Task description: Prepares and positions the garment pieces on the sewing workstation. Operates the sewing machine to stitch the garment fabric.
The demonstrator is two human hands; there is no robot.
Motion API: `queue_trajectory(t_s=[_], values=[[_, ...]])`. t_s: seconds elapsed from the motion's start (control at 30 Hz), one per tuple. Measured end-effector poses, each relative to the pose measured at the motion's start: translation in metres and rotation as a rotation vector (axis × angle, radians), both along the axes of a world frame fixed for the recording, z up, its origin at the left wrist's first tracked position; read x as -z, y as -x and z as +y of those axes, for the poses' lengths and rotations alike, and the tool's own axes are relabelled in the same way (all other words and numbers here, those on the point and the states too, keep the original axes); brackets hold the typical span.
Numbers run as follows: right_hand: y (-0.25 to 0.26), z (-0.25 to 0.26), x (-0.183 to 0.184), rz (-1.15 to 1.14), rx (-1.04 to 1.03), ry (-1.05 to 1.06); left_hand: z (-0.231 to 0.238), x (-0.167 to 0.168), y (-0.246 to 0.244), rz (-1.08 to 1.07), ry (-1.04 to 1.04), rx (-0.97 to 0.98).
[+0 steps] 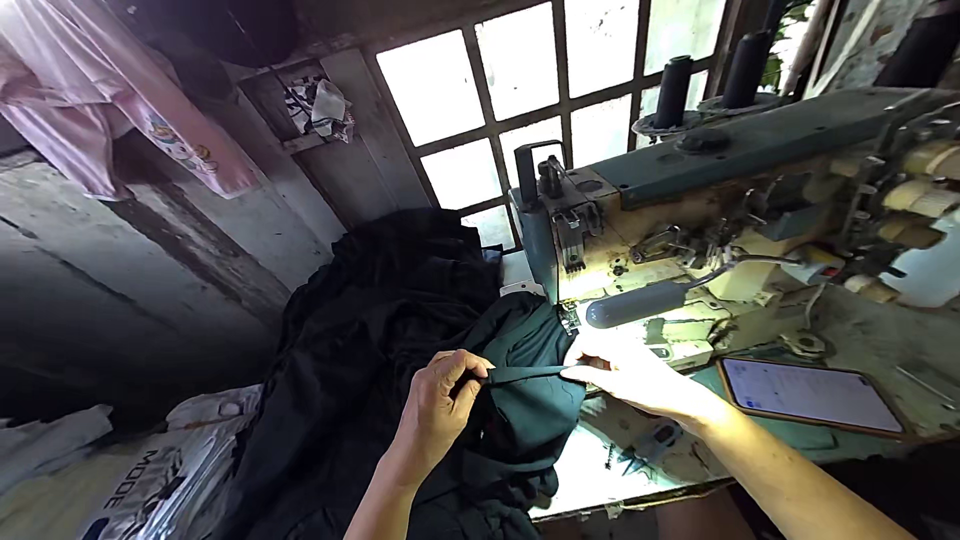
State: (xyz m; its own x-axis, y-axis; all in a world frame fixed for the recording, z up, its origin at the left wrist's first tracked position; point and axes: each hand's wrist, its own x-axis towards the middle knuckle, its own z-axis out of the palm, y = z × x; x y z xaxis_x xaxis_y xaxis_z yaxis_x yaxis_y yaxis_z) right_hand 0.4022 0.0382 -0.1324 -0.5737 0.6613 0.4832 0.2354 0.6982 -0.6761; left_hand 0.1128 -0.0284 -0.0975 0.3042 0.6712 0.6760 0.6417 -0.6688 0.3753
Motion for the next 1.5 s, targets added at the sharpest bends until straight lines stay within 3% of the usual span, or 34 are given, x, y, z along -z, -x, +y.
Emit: queue_trajectory(t_s=[0.2, 0.3, 0.47, 0.67, 0.8, 1.0, 1.23, 1.4, 1.5], values=[[0.001, -0.018, -0.023, 0.043, -0.224, 0.228, -0.027, -0.016, -0.022, -0.06, 0.009, 0.175], [0.005, -0.039, -0.033, 0.122, -0.36, 0.151, -0.038, -0.016, -0.044, -0.025, -0.021, 0.219], [-0.007, -0.07, -0.025, 0.167, -0.354, 0.082, -0.046, -0.018, -0.066, 0.294, -0.138, 0.277], [-0.02, -0.074, -0.004, 0.245, -0.274, 0.301, -0.007, -0.027, -0.043, 0.614, -0.267, 0.003], [-0.018, -0.077, 0.01, 0.395, -0.254, 0.462, 0.007, -0.011, -0.051, 0.524, -0.322, -0.069], [-0.014, -0.08, 0.019, 0.471, -0.158, 0.502, 0.02, 0.003, -0.062, 0.056, -0.23, 0.034], [-0.011, -0.087, 0.017, 0.456, -0.132, 0.501, 0.042, 0.003, -0.066, 0.398, -0.387, -0.083], [-0.013, -0.087, 0.027, 0.346, -0.124, 0.423, 0.025, -0.002, -0.078, 0.29, -0.287, -0.176], [-0.011, -0.097, 0.034, 0.267, -0.045, 0.206, 0.017, 0.02, -0.082, 0.328, -0.099, -0.18]])
